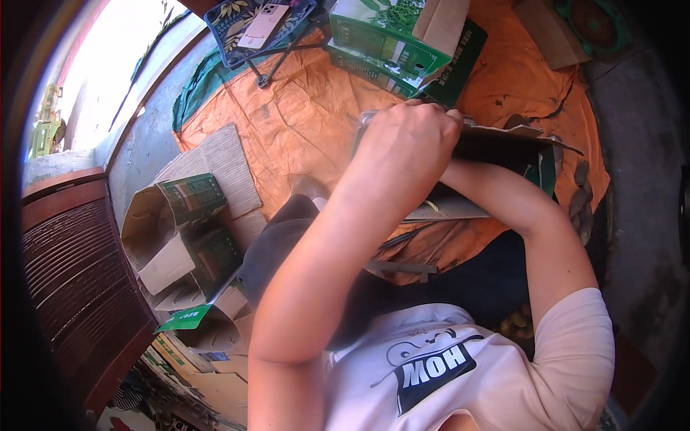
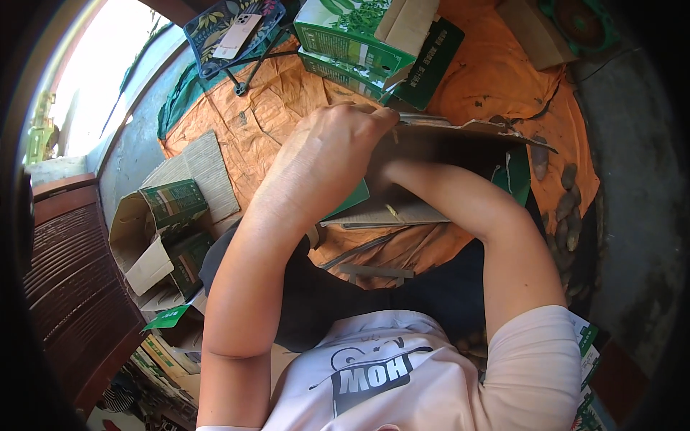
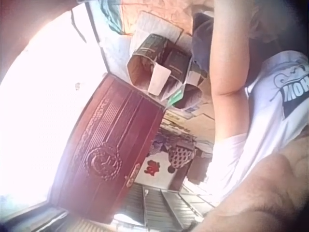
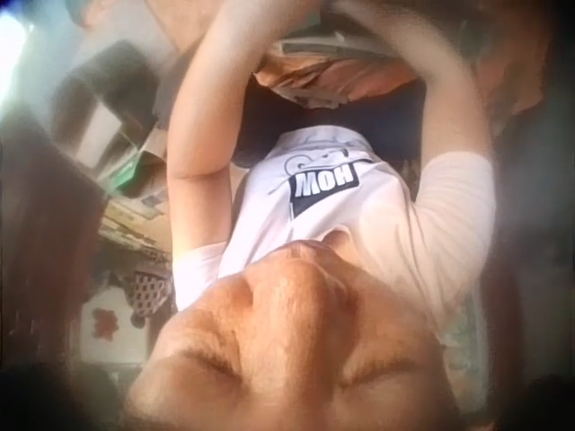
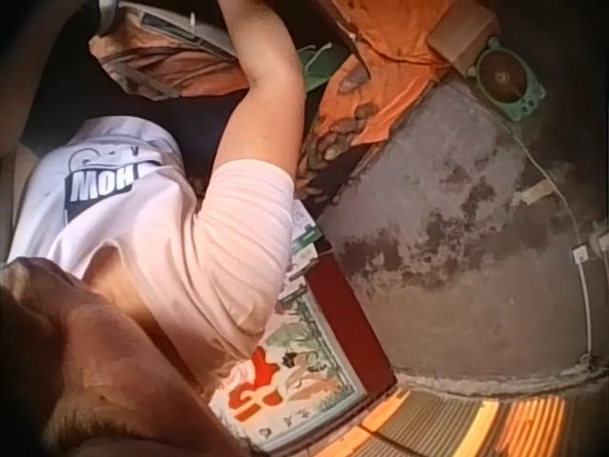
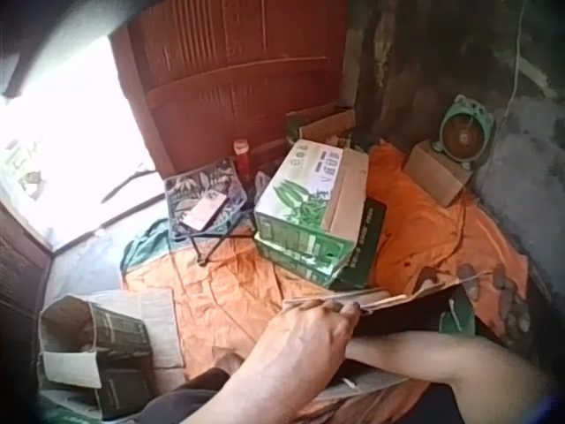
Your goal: The person packs radishes by hand from a pile on a tarp into cardboard boxes, weighing each box on a digital scale.
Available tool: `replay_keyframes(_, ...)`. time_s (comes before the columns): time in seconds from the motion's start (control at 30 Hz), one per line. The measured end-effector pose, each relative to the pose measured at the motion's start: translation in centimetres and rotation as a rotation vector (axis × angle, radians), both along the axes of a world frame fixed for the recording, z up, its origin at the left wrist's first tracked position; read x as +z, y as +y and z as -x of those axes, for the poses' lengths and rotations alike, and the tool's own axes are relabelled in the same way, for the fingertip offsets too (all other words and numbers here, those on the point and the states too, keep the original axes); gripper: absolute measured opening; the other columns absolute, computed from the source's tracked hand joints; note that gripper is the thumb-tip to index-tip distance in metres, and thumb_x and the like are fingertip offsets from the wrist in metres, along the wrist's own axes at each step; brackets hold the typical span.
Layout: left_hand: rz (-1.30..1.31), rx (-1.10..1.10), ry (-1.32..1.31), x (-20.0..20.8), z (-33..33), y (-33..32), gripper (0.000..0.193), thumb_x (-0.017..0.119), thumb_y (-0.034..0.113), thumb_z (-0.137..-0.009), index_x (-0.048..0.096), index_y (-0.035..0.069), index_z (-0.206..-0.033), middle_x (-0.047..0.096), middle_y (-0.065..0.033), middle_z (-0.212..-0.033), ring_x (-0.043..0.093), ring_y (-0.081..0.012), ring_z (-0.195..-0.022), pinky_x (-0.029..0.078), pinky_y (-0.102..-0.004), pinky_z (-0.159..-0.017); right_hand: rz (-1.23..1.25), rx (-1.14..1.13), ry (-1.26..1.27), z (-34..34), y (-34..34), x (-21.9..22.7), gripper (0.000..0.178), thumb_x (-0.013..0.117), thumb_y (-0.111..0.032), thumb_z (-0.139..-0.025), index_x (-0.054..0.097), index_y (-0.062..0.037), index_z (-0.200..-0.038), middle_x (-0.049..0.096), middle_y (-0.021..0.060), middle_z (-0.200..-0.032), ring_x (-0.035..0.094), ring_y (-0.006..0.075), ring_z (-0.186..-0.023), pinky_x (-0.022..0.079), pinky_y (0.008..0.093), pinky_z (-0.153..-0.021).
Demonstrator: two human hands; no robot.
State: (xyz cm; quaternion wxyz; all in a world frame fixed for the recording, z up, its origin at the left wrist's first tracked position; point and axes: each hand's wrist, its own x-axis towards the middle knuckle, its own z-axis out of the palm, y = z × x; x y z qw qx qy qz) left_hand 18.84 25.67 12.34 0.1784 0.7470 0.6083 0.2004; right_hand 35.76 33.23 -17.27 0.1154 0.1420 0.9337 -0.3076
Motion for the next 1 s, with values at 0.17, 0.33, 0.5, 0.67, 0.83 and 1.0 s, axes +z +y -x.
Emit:
replay_keyframes(0.17, -0.026, -0.027, -0.04, 0.0, 0.3, 0.1, 0.033, 0.065, 0.0, -0.08, 0.071, 0.004, -0.112, 0.072, -0.0205, -0.085, 0.072, -0.0374, -0.084, 0.058, -0.0458, -0.074, 0.017, 0.005, -0.125, 1.6, -0.1, -1.1, 0.048, 0.077, -0.014, -0.079, 0.067, -0.0049, -0.125, 0.067, 0.0202, -0.124, 0.062, 0.033, -0.117, 0.047, 0.0413, -0.103)
replay_keyframes(0.33, -0.033, -0.007, -0.021, 0.3, 0.3, -0.4, 0.036, 0.064, -0.002, -0.08, 0.072, 0.004, -0.115, 0.071, -0.0219, -0.087, 0.072, -0.0389, -0.085, 0.058, -0.0462, -0.077, 0.02, -0.005, -0.245, 2.3, -0.3, -0.9, 0.053, 0.076, -0.013, -0.081, 0.063, -0.0059, -0.132, 0.063, 0.0206, -0.134, 0.058, 0.0326, -0.125, 0.042, 0.0411, -0.108)
replay_keyframes(0.5, -0.03, -0.05, -0.043, 0.0, -0.6, 0.4, 0.047, 0.058, -0.007, -0.079, 0.071, 0.005, -0.123, 0.072, -0.0243, -0.094, 0.071, -0.0405, -0.09, 0.057, -0.0475, -0.083, 0.005, -0.087, -0.398, -1.0, 0.4, 0.8, 0.059, 0.076, -0.011, -0.083, 0.06, -0.0068, -0.139, 0.06, 0.0209, -0.143, 0.054, 0.0323, -0.133, 0.038, 0.0409, -0.113)
replay_keyframes(0.67, 0.006, -0.037, -0.006, -0.6, 0.3, -0.6, 0.045, 0.058, -0.005, -0.086, 0.068, 0.008, -0.128, 0.073, -0.0222, -0.1, 0.071, -0.0414, -0.088, 0.057, -0.0473, -0.082, 0.097, -0.02, -0.316, -2.5, -0.8, 16.3, 0.047, 0.069, -0.022, -0.093, 0.061, -0.002, -0.135, 0.066, 0.0227, -0.125, 0.062, 0.0394, -0.12, 0.049, 0.0458, -0.102)
replay_keyframes(0.83, -0.029, -0.05, -0.07, -0.5, -0.9, -0.1, 0.032, 0.064, 0.009, -0.096, 0.068, 0.008, -0.128, 0.074, -0.0209, -0.101, 0.07, -0.041, -0.089, 0.055, -0.0475, -0.08, 0.075, -0.419, 0.205, -13.7, -3.4, 28.7, 0.043, 0.068, -0.014, -0.096, 0.061, -0.006, -0.137, 0.067, 0.0187, -0.128, 0.067, 0.0331, -0.115, 0.052, 0.0395, -0.1)
replay_keyframes(1.0, -0.16, -0.038, -0.082, 0.4, -1.6, -0.3, 0.034, 0.062, 0.024, -0.103, 0.066, 0.007, -0.132, 0.071, -0.0214, -0.119, 0.069, -0.0409, -0.104, 0.054, -0.0462, -0.09, -0.215, -1.301, 0.844, -29.8, -8.9, 28.4, 0.029, 0.057, -0.004, -0.104, 0.061, 0.0031, -0.132, 0.071, 0.0113, -0.116, 0.069, 0.0164, -0.104, 0.052, 0.0296, -0.096)
